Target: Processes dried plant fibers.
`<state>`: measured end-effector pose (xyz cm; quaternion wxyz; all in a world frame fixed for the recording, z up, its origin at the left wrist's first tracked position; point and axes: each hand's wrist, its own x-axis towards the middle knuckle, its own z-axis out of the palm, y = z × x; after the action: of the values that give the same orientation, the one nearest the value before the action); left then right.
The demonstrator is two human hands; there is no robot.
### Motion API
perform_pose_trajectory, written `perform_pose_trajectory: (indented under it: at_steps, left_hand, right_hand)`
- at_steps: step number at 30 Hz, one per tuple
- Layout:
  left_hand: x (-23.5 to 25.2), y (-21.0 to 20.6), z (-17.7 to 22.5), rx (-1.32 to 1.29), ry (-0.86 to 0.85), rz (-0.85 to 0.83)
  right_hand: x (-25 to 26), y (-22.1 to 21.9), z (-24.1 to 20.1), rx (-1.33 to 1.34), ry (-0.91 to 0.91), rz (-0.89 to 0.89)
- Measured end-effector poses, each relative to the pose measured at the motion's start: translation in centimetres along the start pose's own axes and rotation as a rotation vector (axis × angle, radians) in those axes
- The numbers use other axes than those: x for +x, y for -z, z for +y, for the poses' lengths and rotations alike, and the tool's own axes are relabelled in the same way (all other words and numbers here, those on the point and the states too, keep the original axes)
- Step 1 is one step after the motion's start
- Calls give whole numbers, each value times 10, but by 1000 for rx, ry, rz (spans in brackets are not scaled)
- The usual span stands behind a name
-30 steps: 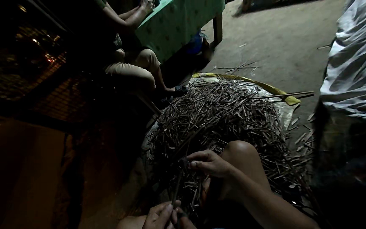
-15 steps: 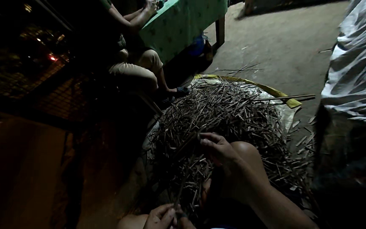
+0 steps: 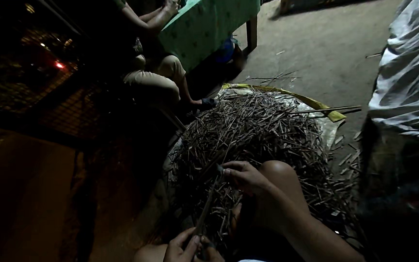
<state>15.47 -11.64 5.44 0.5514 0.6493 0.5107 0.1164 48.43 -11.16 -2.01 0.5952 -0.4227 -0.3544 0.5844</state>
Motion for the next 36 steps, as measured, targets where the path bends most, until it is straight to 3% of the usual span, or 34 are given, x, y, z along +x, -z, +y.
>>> perform_pose_trajectory:
  at_steps: [8,11,14,18,22,27,36]
  left_hand:
    - [-11,10,-12,-23,18,-87]
    - [-9,11,-17,-39,88,-45]
    - [1,8,-11,-102,133,-10]
    - [15,0,7,-346,123,-83]
    - [21,-11,24,-475,130,-176]
    - [22,-9,25,-500,111,-254]
    - [18,-3,21,-450,71,-279]
  right_hand:
    - [8,19,-19,269,1,439]
    - [10,24,-17,371,65,553]
    - [2,8,-17,229,68,365]
    - [-8,-22,5,-59,34,-97]
    - [-12,-45,13,-131,8,-449]
    - [-11,-35,10,-152,143,-388]
    - [-3,-10,2,-189,194,-216]
